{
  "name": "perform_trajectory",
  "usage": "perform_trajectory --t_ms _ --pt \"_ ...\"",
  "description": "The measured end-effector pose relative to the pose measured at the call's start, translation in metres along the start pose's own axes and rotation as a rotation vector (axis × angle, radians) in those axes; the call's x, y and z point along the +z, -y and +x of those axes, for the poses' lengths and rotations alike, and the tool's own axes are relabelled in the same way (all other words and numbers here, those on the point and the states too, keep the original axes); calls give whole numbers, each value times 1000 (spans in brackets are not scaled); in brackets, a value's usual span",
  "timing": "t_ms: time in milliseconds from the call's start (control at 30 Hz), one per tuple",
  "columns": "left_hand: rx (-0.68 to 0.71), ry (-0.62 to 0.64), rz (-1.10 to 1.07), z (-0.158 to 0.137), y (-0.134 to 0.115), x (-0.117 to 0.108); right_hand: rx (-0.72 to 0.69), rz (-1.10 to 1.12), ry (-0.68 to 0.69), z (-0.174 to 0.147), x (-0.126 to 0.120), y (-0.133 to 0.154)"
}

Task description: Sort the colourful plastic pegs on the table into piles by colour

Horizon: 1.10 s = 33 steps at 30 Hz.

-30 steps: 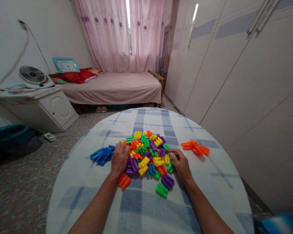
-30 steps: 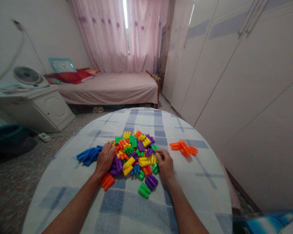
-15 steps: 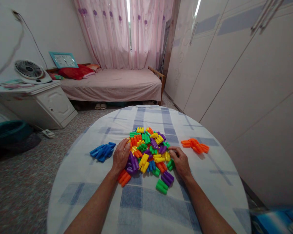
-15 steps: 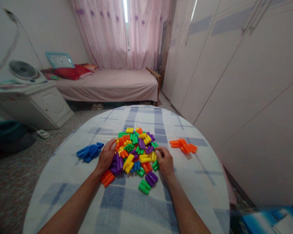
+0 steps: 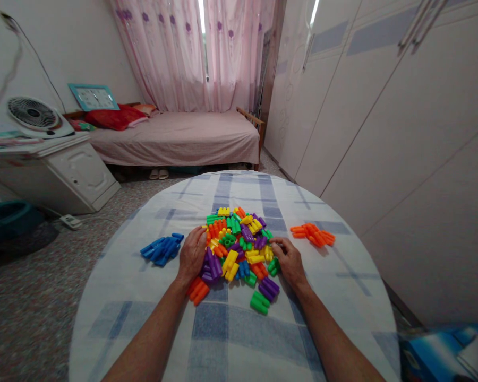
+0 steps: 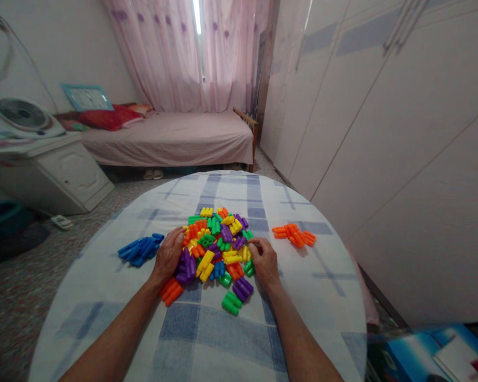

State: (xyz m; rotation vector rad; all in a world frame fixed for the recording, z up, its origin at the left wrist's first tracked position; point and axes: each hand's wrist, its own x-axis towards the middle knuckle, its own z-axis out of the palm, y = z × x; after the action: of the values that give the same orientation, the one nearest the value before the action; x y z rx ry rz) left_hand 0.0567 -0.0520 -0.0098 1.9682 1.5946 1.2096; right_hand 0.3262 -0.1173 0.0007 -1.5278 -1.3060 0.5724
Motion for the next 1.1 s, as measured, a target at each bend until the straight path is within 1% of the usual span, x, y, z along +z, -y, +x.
perform_trajectory --t_ms 267,533,967,1100 --pt "2 -5 -15 -1 0 0 14 14 3 0 0 2" --pt "4 -15 -22 -1 -2 0 -3 5 -8 0 0 1" --pt "9 1 -42 0 0 0 3 9 -2 -1 0 3" --pt "-3 -39 -89 0 0 0 18 22 -4 -1 0 3"
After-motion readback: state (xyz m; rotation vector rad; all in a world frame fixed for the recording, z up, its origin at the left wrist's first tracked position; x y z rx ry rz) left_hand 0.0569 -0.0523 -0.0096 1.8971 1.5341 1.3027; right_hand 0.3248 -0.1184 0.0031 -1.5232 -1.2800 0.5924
